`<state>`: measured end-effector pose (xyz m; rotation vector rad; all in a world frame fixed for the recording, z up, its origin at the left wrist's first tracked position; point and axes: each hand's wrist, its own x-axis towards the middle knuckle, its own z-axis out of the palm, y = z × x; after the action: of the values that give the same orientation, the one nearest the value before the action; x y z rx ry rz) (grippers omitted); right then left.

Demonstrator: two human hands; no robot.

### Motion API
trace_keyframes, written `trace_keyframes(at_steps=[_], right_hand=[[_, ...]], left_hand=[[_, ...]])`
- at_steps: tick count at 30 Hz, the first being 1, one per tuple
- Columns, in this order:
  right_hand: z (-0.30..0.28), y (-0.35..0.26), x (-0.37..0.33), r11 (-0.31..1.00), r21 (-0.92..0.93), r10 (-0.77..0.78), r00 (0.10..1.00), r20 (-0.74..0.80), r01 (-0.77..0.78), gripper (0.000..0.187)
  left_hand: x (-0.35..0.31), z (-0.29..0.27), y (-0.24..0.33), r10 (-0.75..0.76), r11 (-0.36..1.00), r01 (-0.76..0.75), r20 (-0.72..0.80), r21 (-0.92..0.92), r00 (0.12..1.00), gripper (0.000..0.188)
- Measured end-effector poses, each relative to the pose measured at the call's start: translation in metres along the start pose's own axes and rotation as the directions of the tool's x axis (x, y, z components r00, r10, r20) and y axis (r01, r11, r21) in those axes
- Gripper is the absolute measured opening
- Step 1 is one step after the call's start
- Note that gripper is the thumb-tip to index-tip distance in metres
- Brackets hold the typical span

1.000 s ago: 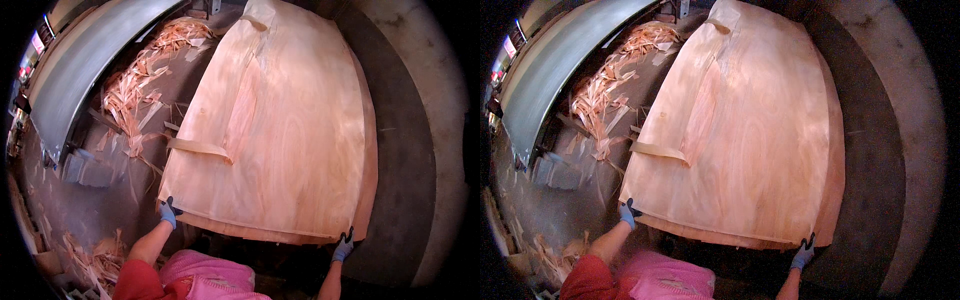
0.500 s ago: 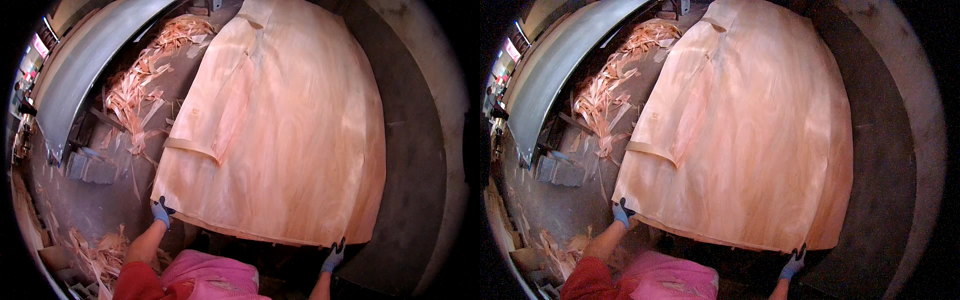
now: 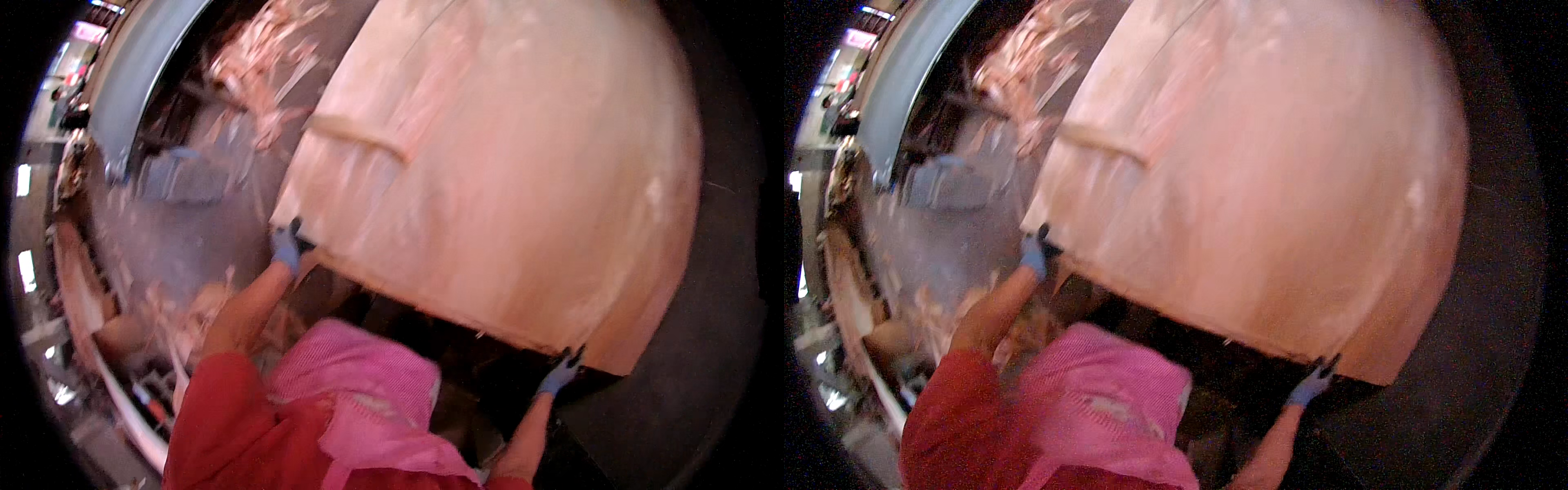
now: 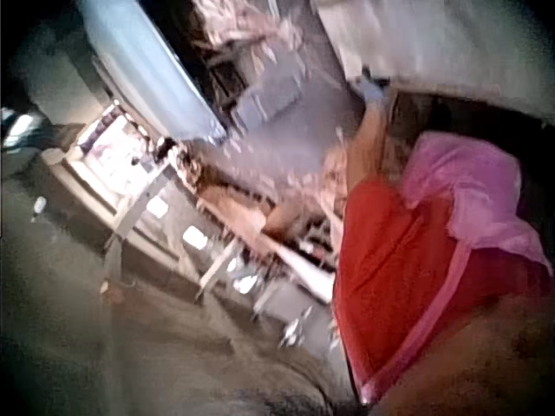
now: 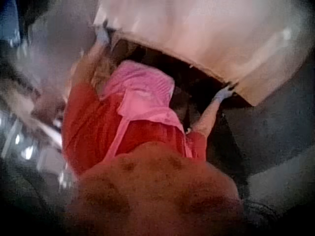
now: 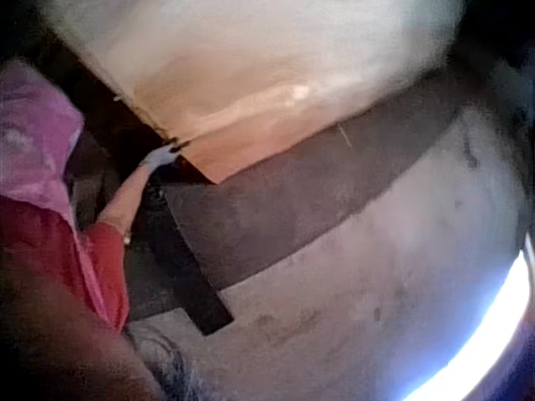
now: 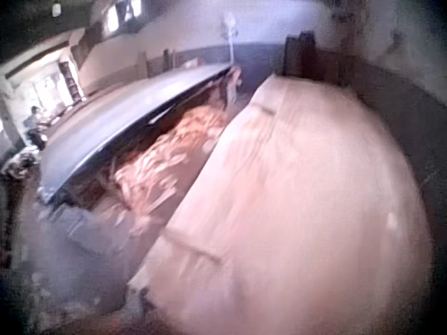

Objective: The person applies veneer strips to large wooden panels. They use a roller to apply adhesive, position the veneer, and use a handheld tool to smooth and press the veneer strips firmly onto the panels one at a time.

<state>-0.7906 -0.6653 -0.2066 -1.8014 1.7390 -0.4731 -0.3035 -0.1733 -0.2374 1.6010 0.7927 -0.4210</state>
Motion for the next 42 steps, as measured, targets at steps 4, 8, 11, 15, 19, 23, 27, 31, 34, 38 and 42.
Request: trace_keyframes(at_steps=[4, 8, 11, 15, 19, 23, 27, 31, 34, 38, 42], right_hand=[[-0.040, 0.027, 0.047, 0.985, -0.098, -0.139, 0.989, 0.055, 0.144, 0.050], [-0.044, 0.046, 0.069, 0.990, -0.062, -0.116, 0.987, 0.110, 0.123, 0.052], [-0.050, 0.050, 0.077, 0.995, -0.081, -0.039, 0.990, 0.133, 0.050, 0.052], [-0.035, 0.039, 0.070, 0.965, -0.160, -0.191, 0.975, 0.110, 0.207, 0.056], [-0.034, 0.046, 0.072, 0.993, -0.059, -0.094, 0.990, 0.108, 0.101, 0.053], [-0.036, 0.057, 0.078, 0.988, -0.154, 0.016, 0.999, 0.048, -0.008, 0.056], [-0.027, 0.066, 0.083, 0.971, -0.178, -0.148, 0.987, 0.065, 0.158, 0.056], [-0.038, 0.048, 0.075, 0.999, -0.030, -0.028, 0.989, 0.145, 0.033, 0.055], [-0.040, 0.052, 0.080, 1.000, -0.010, 0.014, 0.984, 0.176, -0.012, 0.054], [-0.041, 0.066, 0.082, 0.999, -0.012, 0.052, 0.984, 0.171, -0.051, 0.053], [-0.050, 0.063, 0.077, 0.995, -0.090, 0.044, 0.989, 0.143, -0.031, 0.053]], left_hand=[[-0.018, 0.030, 0.009, 0.059, 0.993, -0.056, 0.035, -0.100, 0.998, 0.027], [-0.016, 0.021, -0.002, 0.031, 0.977, -0.008, 0.105, -0.211, 0.994, 0.027], [-0.019, 0.031, -0.008, 0.042, 0.993, -0.044, -0.014, -0.109, 0.999, 0.026], [0.013, 0.025, -0.008, 0.136, 0.977, -0.134, 0.001, -0.167, 0.991, 0.023], [0.017, 0.014, -0.002, 0.053, 0.990, -0.040, 0.100, -0.132, 0.994, 0.023], [0.020, 0.016, 0.021, 0.149, 0.988, -0.143, 0.112, -0.062, 0.982, 0.020], [0.008, 0.012, 0.023, 0.073, 0.996, -0.065, 0.122, -0.065, 0.990, 0.020], [-0.044, 0.061, 0.075, 0.308, 0.940, -0.330, 0.195, 0.092, 0.931, 0.024], [-0.052, 0.079, 0.115, 0.271, 0.963, -0.261, 0.241, -0.072, 0.932, 0.028], [-0.041, 0.064, 0.118, 0.246, 0.969, -0.233, 0.211, -0.085, 0.946, 0.030], [-0.016, 0.018, 0.077, 0.126, 0.991, -0.131, 0.183, 0.015, 0.975, 0.026]])
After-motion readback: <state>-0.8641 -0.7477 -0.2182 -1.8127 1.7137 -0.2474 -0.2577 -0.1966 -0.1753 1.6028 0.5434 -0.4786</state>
